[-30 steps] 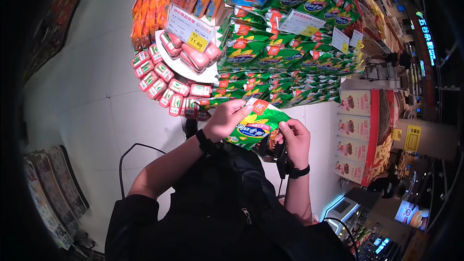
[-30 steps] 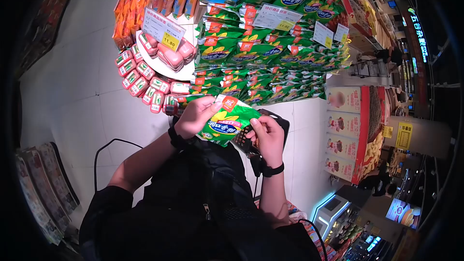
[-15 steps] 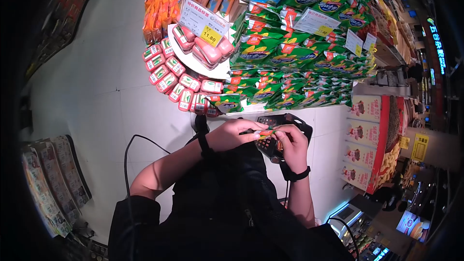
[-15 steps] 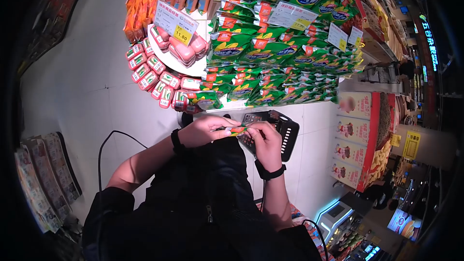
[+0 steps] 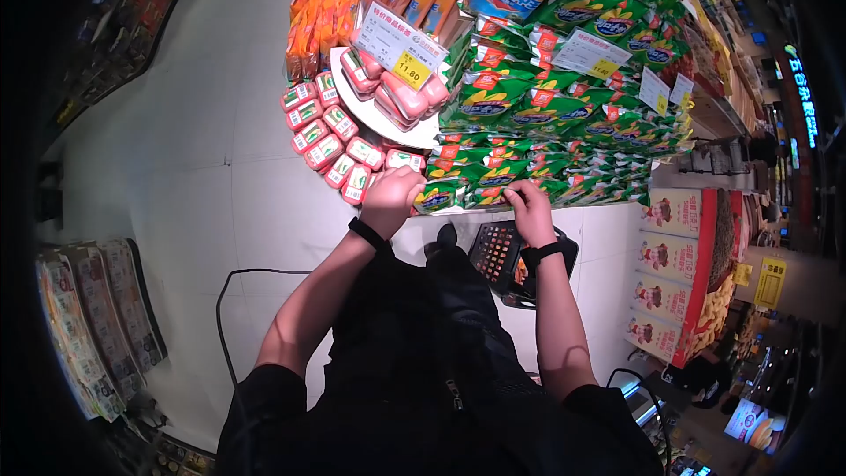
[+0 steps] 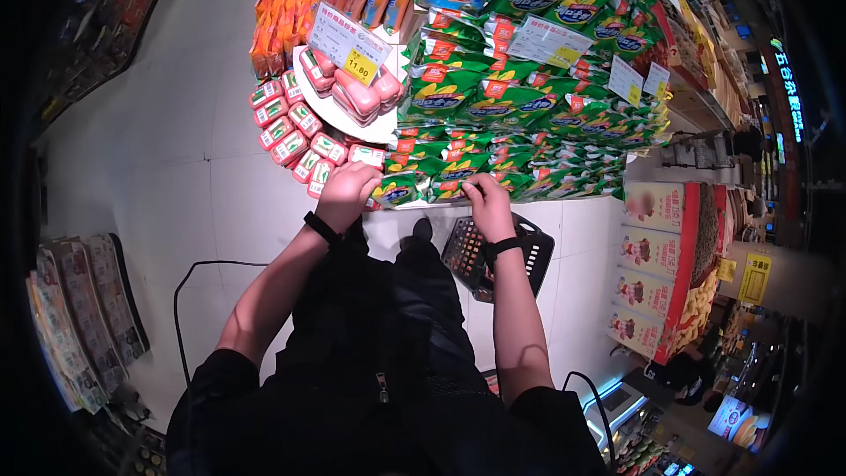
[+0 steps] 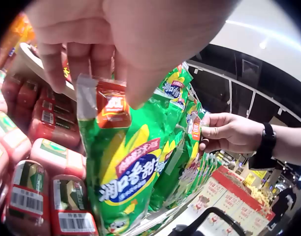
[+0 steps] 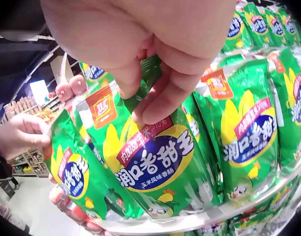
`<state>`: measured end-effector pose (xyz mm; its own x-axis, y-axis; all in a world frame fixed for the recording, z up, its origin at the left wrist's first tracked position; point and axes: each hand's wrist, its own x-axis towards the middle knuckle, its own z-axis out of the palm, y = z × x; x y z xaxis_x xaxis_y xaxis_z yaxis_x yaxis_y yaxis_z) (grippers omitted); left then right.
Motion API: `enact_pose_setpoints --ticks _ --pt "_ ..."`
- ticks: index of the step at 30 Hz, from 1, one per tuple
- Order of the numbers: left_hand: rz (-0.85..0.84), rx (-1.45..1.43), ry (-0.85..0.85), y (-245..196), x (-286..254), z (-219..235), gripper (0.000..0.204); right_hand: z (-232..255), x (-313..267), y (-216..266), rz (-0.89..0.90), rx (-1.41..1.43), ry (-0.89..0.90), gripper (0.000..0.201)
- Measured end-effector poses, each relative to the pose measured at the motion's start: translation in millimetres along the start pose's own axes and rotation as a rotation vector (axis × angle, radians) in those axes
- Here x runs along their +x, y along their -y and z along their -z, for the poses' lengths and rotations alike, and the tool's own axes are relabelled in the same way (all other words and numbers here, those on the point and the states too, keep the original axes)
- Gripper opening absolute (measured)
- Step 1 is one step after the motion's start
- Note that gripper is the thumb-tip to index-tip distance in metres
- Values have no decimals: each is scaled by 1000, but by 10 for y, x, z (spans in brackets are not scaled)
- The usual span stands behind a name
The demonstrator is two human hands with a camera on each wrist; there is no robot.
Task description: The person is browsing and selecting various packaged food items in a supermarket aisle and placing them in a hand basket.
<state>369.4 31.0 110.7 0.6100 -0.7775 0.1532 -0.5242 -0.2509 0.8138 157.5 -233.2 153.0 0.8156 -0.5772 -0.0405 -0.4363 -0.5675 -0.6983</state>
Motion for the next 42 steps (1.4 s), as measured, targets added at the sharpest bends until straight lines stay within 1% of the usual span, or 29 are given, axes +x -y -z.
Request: enact_pose_setpoints --ticks 1,3,5,6,9,11,12,13,15,16,17,19,20,23,24,25,27,28,29,31,33,34,35,37,38,39,40,41,42 --pt "-4 -28 36 -29 43 -32 18 -16 11 -41 -22 -3 9 12" --pt "-114 -18 -62 -141 77 -112 14 -32 15 -109 -43 55 -39 10" --pt "-175 -9 -79 -293 138 -193 12 43 20 68 80 0 -158 12" --pt "-210 -5 -101 -347 179 -244 10 55 3 74 63 36 -182 15" --pt "-106 34 -86 -478 319 -374 9 109 -73 54 82 63 -195 27" --pt "-136 93 -68 -521 399 -367 9 226 -182 116 169 -29 -241 30" --pt "-161 79 -55 -511 422 -363 9 261 -260 90 154 3 -270 31" --pt "-178 70 -42 -502 423 -354 9 334 -348 94 59 123 -269 30" --pt "-175 92 -17 -531 388 -328 12 427 -492 -106 75 86 -351 28" --pt "-163 78 -7 -567 371 -326 14 450 -552 -206 9 144 -373 26" --pt "-148 62 3 -602 351 -333 16 521 -628 -318 12 82 -380 26" --pt "-91 58 35 -667 352 -395 18 625 -677 -487 -56 129 -349 27" --pt "-82 68 23 -715 372 -428 17 695 -692 -573 -138 184 -283 28" --pt "-28 65 -8 -780 441 -584 13 890 -541 -634 40 74 -335 29" --pt "-43 118 -18 -736 458 -636 12 898 -459 -703 14 166 -305 30" --pt "-109 177 -15 -813 481 -641 12 998 -362 -686 120 26 -318 30" --pt "-101 183 16 -941 459 -697 11 1015 -201 -789 137 -17 -262 33" --pt "-92 151 -17 -1020 440 -751 10 1071 -134 -794 114 -31 -192 33" --pt "-42 85 -35 -955 411 -820 9 1085 -70 -837 146 -14 -170 30" --pt "62 39 -76 -1052 423 -883 10 1065 56 -974 128 -111 -13 27" --pt "61 45 -79 -955 449 -941 11 1016 126 -1090 146 -131 -15 23" --pt "126 -7 -86 -1011 441 -971 12 986 152 -1161 189 -102 -49 17" --pt "7 75 -131 -970 435 -1005 9 911 194 -1299 265 -95 -76 14" --pt "16 77 -164 -972 452 -1004 9 936 240 -1323 282 -170 -14 17" --pt "59 117 -183 -893 449 -1016 11 955 241 -1257 209 -173 14 19" --pt "109 184 -169 -848 468 -991 14 869 282 -1364 246 -194 35 18" --pt "83 151 -153 -811 513 -966 15 931 284 -1254 213 -127 7 17" --pt "129 132 -140 -837 536 -956 15 988 283 -1138 208 -54 -34 18" --pt "144 123 -123 -857 568 -932 15 974 285 -1146 177 14 -11 17"
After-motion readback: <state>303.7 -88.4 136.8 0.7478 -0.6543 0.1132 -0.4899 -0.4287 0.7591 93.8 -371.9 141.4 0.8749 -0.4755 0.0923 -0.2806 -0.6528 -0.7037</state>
